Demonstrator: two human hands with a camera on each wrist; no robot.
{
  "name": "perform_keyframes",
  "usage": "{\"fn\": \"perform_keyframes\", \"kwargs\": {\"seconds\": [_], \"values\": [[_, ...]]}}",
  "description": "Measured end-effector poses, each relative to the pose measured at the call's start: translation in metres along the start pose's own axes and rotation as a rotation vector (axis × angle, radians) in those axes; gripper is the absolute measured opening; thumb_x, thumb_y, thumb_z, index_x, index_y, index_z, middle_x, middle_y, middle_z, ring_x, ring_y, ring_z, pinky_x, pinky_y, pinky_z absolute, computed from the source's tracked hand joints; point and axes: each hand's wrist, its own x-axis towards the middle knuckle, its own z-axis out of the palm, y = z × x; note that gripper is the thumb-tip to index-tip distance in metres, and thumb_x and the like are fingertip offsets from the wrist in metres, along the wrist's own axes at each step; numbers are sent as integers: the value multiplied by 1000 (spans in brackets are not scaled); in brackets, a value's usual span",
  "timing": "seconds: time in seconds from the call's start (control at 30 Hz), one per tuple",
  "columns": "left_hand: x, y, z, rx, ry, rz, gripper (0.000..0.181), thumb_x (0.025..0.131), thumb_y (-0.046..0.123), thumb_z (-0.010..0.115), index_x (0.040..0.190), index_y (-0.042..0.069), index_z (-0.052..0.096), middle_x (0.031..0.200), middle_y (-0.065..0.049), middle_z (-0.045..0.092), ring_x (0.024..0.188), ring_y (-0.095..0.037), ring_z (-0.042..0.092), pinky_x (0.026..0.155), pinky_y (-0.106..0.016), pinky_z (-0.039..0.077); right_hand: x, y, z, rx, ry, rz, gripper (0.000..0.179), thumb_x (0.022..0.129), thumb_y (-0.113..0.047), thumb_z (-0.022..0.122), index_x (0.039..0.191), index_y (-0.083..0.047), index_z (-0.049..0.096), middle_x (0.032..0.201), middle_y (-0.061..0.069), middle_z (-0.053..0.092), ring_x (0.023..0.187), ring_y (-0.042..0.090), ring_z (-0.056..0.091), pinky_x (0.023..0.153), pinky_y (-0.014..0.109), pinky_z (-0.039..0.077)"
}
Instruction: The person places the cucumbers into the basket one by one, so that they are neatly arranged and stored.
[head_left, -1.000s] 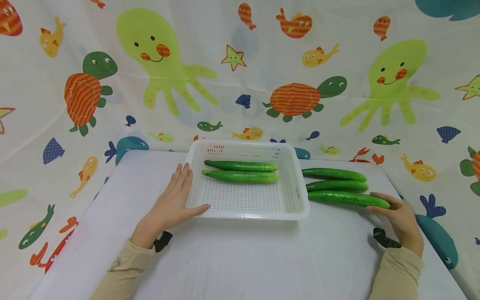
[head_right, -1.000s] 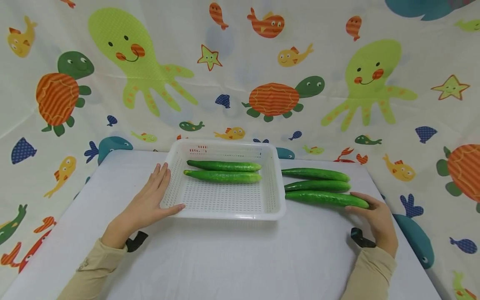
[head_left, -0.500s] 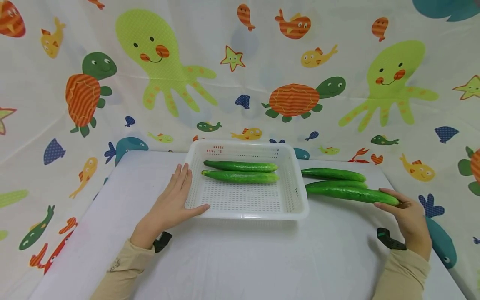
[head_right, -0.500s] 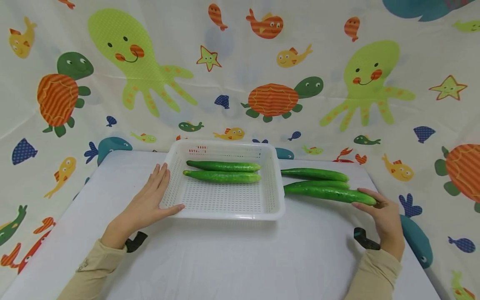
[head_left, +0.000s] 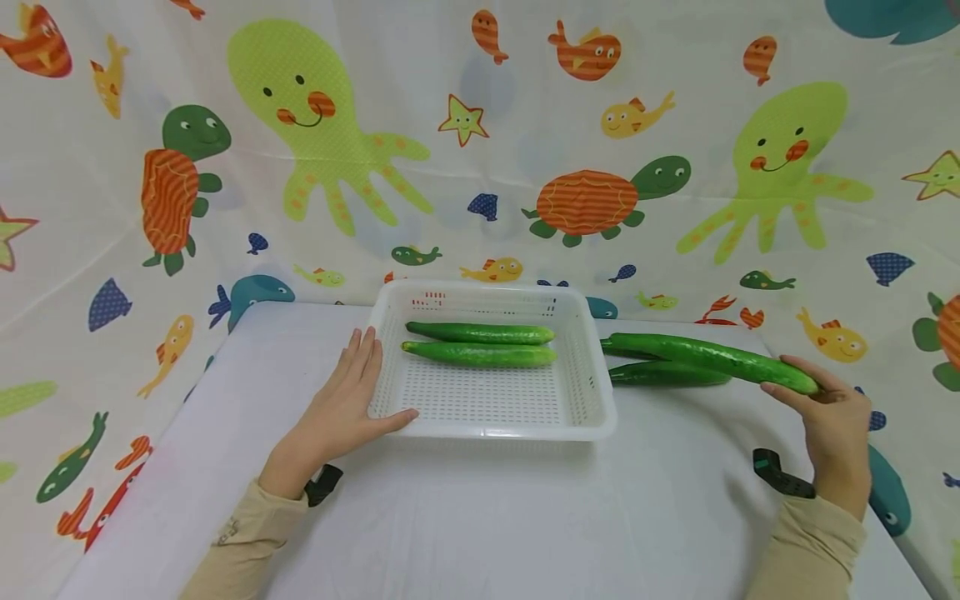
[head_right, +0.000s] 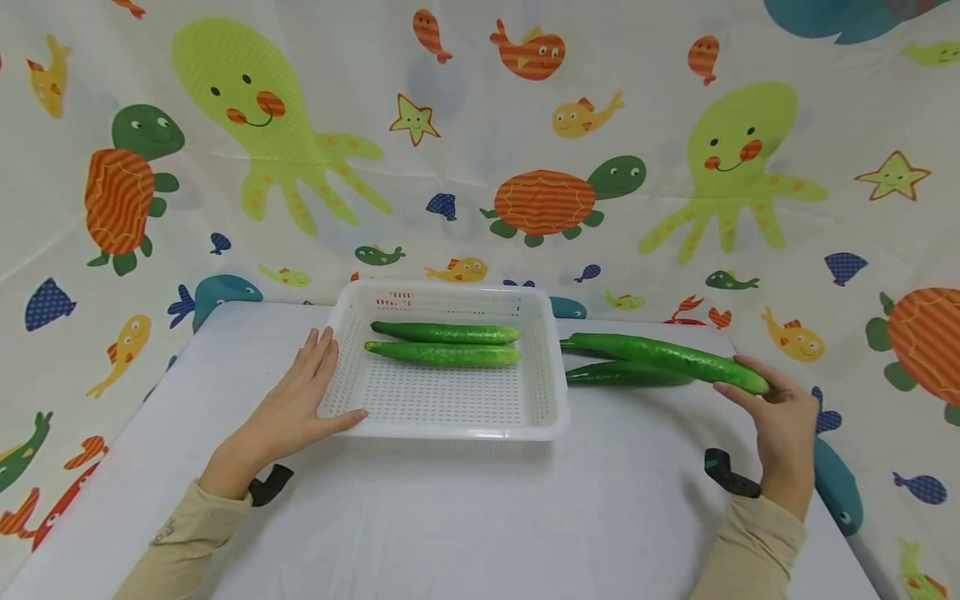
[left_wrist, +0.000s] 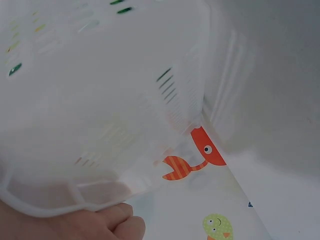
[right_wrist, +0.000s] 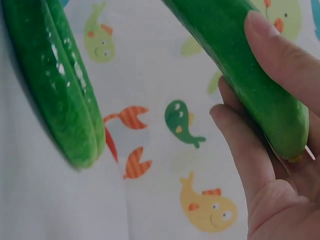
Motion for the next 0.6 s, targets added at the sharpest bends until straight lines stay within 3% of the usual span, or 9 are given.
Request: {"fn": "perform_keyframes", "kwargs": {"seconds": [0.3, 0.6], "values": [[1, 2, -3, -10, -16, -3, 121, 84, 74, 57, 155, -7, 3, 164, -16, -12, 150, -30, -17, 120, -53, 6, 4, -18, 31, 202, 94, -50, 53, 77, 8, 79, 127, -4, 68, 124, 2, 58, 103, 13, 56, 81, 13, 52], [1, 1, -3, -11, -13, -3, 120, 85, 74, 57, 156, -6, 3, 164, -16, -11, 150, -31, -16, 121, -52, 7, 1, -26, 80, 312, 24, -128, 53, 76, 16, 77, 126, 3, 66, 127, 9, 57, 107, 19, 57, 87, 19, 52]]}}
